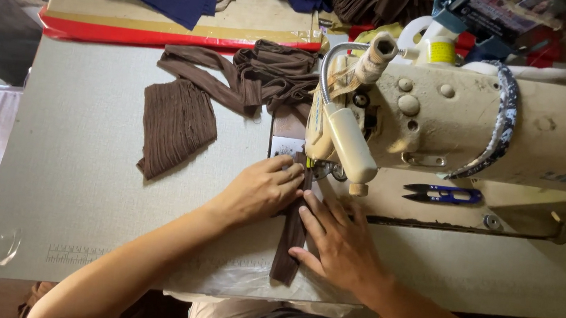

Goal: Sewing multiple strips of brown fabric using an industrial sewing machine.

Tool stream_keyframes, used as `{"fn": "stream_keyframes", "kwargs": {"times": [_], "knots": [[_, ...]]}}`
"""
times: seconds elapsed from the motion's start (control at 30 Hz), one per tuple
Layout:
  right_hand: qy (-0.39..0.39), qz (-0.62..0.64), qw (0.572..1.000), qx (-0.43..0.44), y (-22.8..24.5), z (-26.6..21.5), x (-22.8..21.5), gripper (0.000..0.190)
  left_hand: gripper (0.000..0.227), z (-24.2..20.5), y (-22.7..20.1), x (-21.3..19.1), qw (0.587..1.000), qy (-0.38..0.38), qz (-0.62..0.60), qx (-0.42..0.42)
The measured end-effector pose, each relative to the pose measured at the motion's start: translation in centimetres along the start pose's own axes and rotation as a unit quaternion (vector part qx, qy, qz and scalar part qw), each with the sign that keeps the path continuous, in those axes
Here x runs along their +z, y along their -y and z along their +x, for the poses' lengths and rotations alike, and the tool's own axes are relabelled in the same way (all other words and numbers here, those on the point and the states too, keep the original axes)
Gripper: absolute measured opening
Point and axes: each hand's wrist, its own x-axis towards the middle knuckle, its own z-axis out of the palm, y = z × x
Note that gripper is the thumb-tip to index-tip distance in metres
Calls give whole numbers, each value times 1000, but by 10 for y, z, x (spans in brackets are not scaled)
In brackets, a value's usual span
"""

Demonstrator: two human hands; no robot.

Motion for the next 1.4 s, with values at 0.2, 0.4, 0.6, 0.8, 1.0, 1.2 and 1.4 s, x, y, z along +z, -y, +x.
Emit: {"fn": "stream_keyframes", "kwargs": {"times": [0.2,0.4,0.6,0.8,1.0,1.2,1.4], "knots": [[9,-49,998,-27,-15,8,0,62,23,2,4,8,1000,-9,15,-14],[77,-30,997,2,-41,21,11,58,24,6,33,51,990,-123,47,-59],[103,9,993,53,-41,19,-3,57,27,19,56,24,986,-81,75,-122],[-47,58,995,66,-25,-21,1,29,19,25,47,-20,973,-180,17,-146],[-72,108,990,63,5,-29,-22,15,4,25,37,-22,979,-132,-118,-101],[-83,123,983,109,1,-34,-23,13,12,-3,-34,-28,955,50,-290,-31],[-89,209,962,153,9,-30,-20,16,12,-13,-57,-26,945,39,-272,-177]]}}
